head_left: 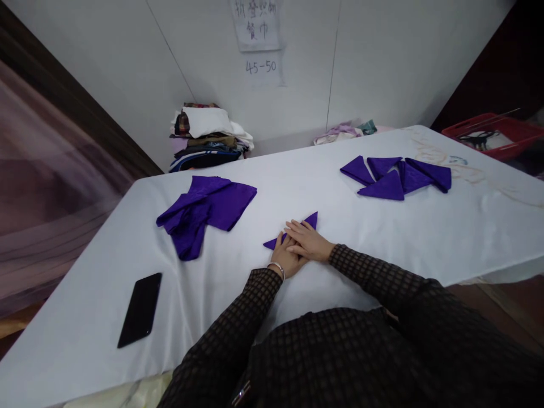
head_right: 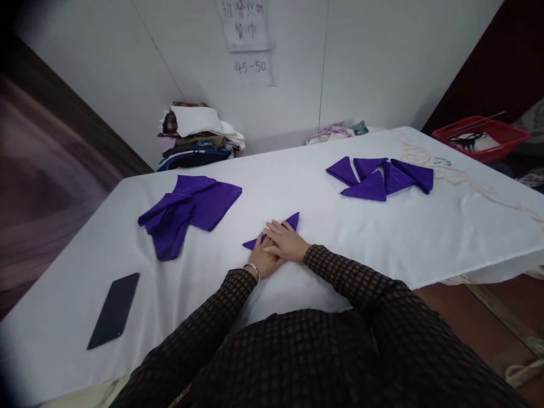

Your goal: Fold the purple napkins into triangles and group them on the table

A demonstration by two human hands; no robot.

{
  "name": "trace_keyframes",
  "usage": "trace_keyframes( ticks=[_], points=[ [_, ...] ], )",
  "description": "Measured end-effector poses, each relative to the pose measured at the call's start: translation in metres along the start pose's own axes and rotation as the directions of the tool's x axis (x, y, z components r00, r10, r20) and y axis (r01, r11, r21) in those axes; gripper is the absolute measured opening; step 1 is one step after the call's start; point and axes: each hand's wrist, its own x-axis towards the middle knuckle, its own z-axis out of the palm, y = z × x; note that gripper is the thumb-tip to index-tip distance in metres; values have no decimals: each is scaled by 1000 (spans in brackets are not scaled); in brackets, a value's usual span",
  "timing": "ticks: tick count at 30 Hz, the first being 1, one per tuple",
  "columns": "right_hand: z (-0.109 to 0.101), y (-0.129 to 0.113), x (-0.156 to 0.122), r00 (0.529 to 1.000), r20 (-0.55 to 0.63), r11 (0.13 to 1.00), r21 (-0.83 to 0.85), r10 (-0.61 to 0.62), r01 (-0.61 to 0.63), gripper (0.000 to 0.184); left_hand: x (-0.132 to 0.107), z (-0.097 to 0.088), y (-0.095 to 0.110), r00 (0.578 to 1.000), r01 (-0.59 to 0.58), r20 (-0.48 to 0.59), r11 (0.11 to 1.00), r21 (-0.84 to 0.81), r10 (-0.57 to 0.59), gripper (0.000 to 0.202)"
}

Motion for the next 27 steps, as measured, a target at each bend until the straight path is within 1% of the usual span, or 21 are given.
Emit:
trace_keyframes(
  ticks=[3, 6, 9, 12, 15, 17, 19, 21, 23, 25, 27],
  points=[
    [2, 20, 1, 997, 60, 999, -26, 43, -41, 70, 1, 1, 0, 1000, 7, 9, 1000, -2, -7, 68],
    [-5, 44, 1, 994, 102, 999, -48, 26, -21, 68, 0, 2, -2, 1000, 2, 23, 1000, 2, -2, 69],
    [-12, 62, 2, 991, 121, 997, -54, 57, -51, 64, 0, 4, -2, 1000, 4, 21, 1000, 7, -4, 70],
    [-12, 72, 3, 991, 106, 996, -56, 79, -74, 59, -1, 4, -2, 1000, 0, 23, 1000, 9, 0, 70],
    [-10, 78, 3, 993, 95, 996, -67, 65, -58, 59, -1, 2, 0, 999, 2, 33, 1000, 9, -2, 70],
    [-10, 80, 4, 992, 108, 996, -63, 63, -57, 58, -1, 1, 1, 1000, 5, 31, 1000, 7, -5, 70],
    [-14, 79, 5, 985, 145, 996, -43, 89, -83, 58, -2, 1, 2, 1000, 0, 23, 1000, 4, 0, 70],
    [-20, 71, 6, 982, 142, 992, -40, 126, -121, 57, -2, 0, 2, 1000, -6, 11, 1000, 3, 6, 71],
    [-26, 55, 6, 991, 69, 991, -68, 117, -113, 59, -2, 0, 3, 1000, -6, 4, 1000, 1, 6, 72],
    [-26, 35, 3, 998, -12, 993, -102, 60, -61, 61, -2, 0, 4, 1000, 1, 4, 1000, -5, -1, 73],
    [-20, 17, -2, 999, -32, 994, -108, 32, -36, 63, -2, 0, 4, 1000, 4, -3, 1000, -10, -4, 74]
  ],
)
